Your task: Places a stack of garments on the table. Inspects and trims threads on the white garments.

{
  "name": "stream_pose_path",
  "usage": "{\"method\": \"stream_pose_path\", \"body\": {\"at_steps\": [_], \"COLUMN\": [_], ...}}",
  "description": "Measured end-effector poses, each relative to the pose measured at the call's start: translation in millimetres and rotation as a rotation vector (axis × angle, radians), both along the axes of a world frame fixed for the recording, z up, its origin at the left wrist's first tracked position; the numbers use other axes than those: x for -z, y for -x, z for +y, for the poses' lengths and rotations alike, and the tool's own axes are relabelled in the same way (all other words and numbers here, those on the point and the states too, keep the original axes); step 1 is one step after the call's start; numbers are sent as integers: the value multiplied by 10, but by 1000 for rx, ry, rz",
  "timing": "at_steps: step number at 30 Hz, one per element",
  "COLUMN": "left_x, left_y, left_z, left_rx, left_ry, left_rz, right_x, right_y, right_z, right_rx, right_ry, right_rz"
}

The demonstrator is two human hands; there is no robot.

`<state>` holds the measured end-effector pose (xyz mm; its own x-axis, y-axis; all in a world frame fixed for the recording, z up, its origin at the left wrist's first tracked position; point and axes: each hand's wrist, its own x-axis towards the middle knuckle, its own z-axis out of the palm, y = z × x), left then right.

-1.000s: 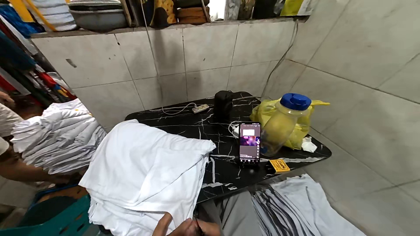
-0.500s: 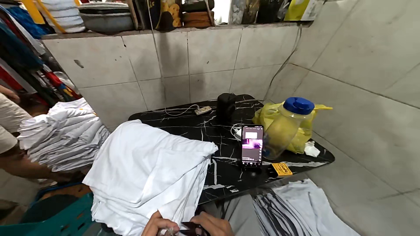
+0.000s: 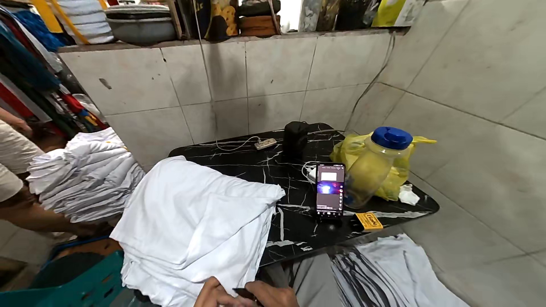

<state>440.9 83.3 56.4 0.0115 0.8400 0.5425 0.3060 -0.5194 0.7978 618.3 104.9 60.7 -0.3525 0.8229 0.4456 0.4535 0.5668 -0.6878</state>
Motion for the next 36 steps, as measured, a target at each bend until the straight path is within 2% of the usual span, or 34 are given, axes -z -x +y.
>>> {"method": "stream_pose_path", "body": {"at_steps": [4, 9, 10, 13, 14, 16, 20, 24, 31, 36], "left_x": [15, -77, -79, -93, -101, -117, -106, -30, 151, 178], "left_y": [-6, -126, -78, 153, 187, 183, 77, -44, -156, -139], "left_z": [-12, -72, -81, -94, -102, -108, -77, -41, -74, -112], "left_rx": [30, -59, -49, 112, 160, 145, 39, -93, -297, -288], "left_ry": [23, 192, 229, 312, 310, 250, 193, 121, -195, -278], "left_rz": [-84, -319, -270, 166, 230, 218, 50, 144, 269, 259], "right_x": [-4, -9, 11, 100, 123, 143, 167, 169, 121, 83], "right_y": [119, 223, 213, 135, 99, 29, -36, -30, -54, -42], "right_z": [-6, -9, -3, 37, 58, 91, 102, 88, 67, 42], "right_rx": [201, 149, 122, 46, 1, -90, -150, -140, -155, -128], "right_ry": [-3, 149, 205, 443, 493, 579, 800, 948, 951, 717], "right_rz": [211, 254, 303, 519, 595, 707, 803, 873, 868, 724]}}
